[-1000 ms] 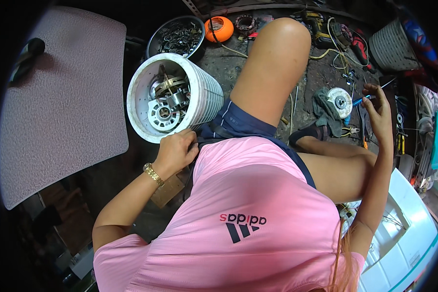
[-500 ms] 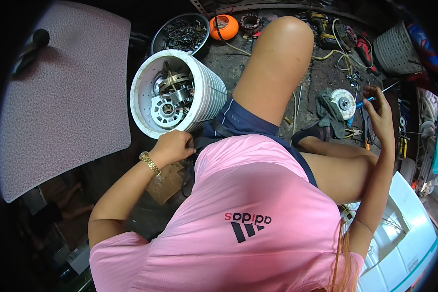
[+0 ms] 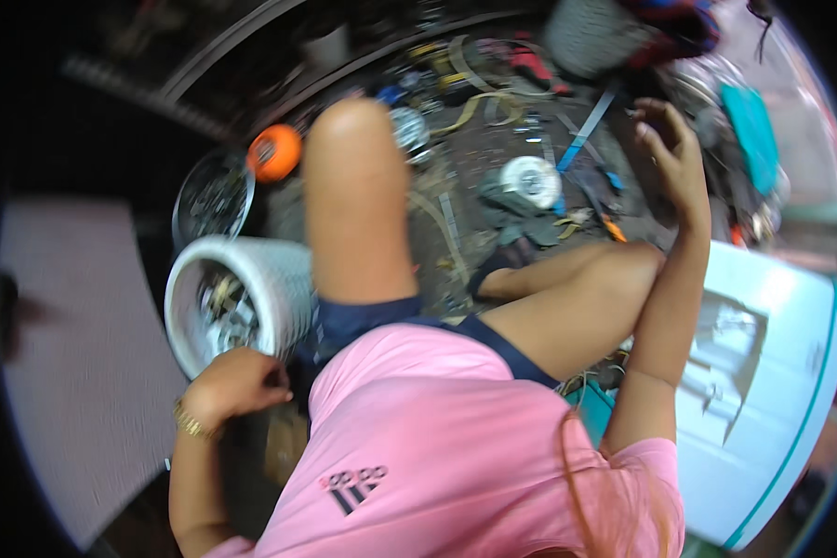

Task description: The person uses an angle grinder to smooth a metal part, creating sparks, then wipes it with a cloth. They then use a screwdriver to adjust a bolt on the part and later reach into a white appliance to adjust internal wiring.

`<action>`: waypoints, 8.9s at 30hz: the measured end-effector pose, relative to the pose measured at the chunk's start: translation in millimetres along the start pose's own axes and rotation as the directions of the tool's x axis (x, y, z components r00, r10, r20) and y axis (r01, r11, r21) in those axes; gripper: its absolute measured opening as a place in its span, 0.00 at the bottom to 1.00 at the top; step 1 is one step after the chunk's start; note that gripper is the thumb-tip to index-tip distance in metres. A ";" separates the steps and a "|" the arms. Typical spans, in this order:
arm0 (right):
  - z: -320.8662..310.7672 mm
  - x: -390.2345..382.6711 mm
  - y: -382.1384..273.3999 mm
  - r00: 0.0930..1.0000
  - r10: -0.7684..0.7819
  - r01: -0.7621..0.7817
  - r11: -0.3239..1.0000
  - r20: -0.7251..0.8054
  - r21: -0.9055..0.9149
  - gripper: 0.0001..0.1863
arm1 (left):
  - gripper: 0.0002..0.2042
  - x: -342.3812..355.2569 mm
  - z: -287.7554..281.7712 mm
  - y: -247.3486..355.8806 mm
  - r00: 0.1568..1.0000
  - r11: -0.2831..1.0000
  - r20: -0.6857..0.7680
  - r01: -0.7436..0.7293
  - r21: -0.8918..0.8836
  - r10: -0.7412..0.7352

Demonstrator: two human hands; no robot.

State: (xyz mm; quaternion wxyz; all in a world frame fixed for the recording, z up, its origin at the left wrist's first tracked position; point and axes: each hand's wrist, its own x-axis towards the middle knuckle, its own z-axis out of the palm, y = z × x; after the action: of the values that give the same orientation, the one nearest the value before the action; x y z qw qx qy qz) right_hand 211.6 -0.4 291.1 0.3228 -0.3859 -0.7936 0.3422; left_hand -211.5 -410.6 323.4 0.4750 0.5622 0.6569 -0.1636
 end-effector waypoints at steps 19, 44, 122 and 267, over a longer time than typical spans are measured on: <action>143.8 -221.4 221.8 0.701 0.650 -0.681 0.732 -0.293 -0.008 0.16 | 0.16 349.5 -180.3 198.1 0.740 0.759 -0.213 -0.558 0.335 0.638; 224.6 -77.9 334.8 0.829 0.450 -0.504 0.858 -0.331 -0.095 0.20 | 0.34 629.8 -17.9 231.2 0.803 0.865 -0.372 -0.502 0.001 0.467; 174.5 -265.5 281.8 0.558 0.739 -0.828 0.462 -0.378 -0.319 0.25 | 0.35 493.5 -209.5 -11.7 0.779 0.923 -0.496 -0.342 0.178 0.384; 186.1 107.4 442.5 0.873 0.383 -0.486 0.727 -0.302 -0.484 0.16 | 0.29 396.1 -257.9 103.5 0.827 0.495 -0.538 -0.402 -0.770 -0.165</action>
State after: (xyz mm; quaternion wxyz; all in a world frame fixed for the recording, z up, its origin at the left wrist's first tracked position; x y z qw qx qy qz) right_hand 187.4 241.4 -136.6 0.1802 -0.6664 -0.7115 0.1314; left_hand -199.5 46.1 164.1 0.4917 0.3170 0.7123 0.3877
